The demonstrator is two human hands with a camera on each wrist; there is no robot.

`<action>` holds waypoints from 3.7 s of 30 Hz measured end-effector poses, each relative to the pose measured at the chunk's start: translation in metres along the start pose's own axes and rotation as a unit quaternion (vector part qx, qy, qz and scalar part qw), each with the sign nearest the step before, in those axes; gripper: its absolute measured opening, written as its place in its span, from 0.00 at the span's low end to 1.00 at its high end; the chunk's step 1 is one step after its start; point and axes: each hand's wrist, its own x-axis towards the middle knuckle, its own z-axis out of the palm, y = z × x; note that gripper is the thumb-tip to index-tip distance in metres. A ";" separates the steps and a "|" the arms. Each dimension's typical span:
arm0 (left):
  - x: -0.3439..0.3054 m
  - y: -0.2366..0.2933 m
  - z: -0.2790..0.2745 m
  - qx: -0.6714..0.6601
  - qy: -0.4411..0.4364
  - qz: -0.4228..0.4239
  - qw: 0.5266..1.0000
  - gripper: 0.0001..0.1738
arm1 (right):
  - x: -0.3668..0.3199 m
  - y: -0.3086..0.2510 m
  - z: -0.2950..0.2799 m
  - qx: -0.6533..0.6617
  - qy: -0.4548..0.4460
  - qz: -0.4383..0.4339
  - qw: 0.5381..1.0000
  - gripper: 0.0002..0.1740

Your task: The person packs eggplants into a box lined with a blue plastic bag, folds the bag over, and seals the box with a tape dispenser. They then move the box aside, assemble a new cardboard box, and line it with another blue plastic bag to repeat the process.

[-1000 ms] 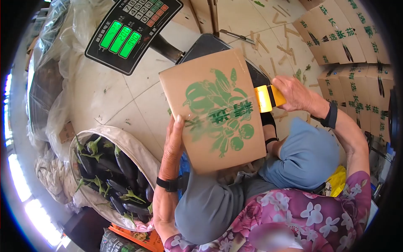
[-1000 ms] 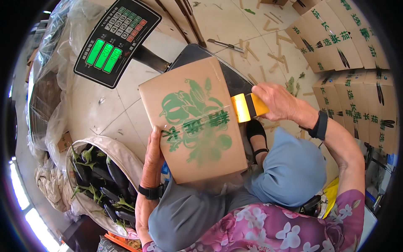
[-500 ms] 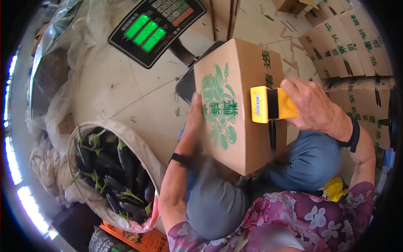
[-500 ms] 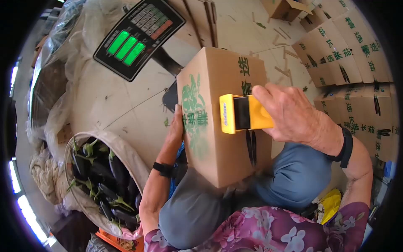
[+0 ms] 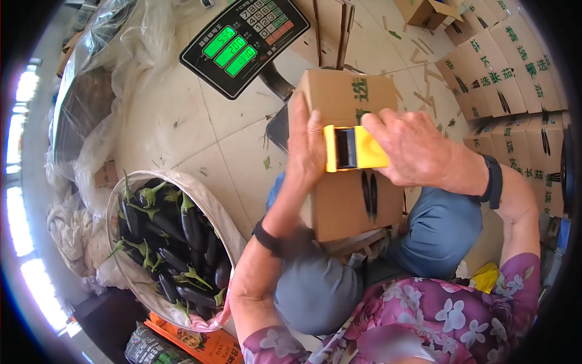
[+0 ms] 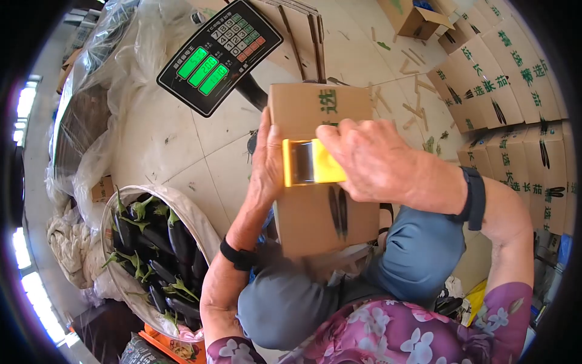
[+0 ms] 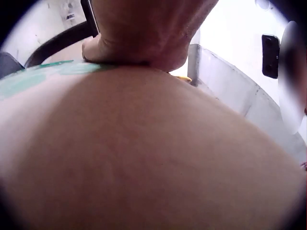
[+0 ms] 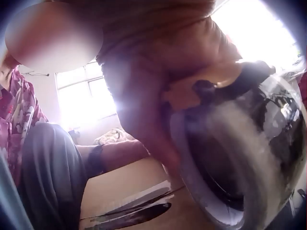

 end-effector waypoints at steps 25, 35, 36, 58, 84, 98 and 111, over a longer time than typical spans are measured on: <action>-0.018 0.040 -0.053 0.495 0.105 -0.068 0.860 0.34 | -0.172 0.178 0.157 0.124 0.055 0.078 0.988 0.30; -0.019 0.032 -0.074 0.448 0.088 -0.095 0.885 0.38 | -0.096 0.135 0.199 0.106 -0.083 0.089 0.987 0.29; -0.018 0.032 -0.074 0.445 0.086 -0.096 0.886 0.38 | -0.102 0.145 0.202 0.104 -0.086 0.091 0.987 0.29; -0.013 0.036 -0.051 0.467 0.090 -0.062 0.877 0.39 | -0.095 0.121 0.201 -0.008 -0.108 0.163 0.981 0.23; -0.002 -0.014 0.115 0.493 -0.206 0.341 0.773 0.53 | -0.063 0.178 -0.038 0.644 0.074 0.278 0.709 0.24; -0.113 -0.109 -0.099 -0.175 0.085 -0.462 0.865 0.39 | -0.011 0.107 0.059 0.739 -0.105 0.253 0.615 0.28; -0.022 0.045 -0.088 -0.032 0.121 -0.097 0.987 0.23 | -0.075 0.118 0.021 0.782 -0.005 0.225 0.582 0.38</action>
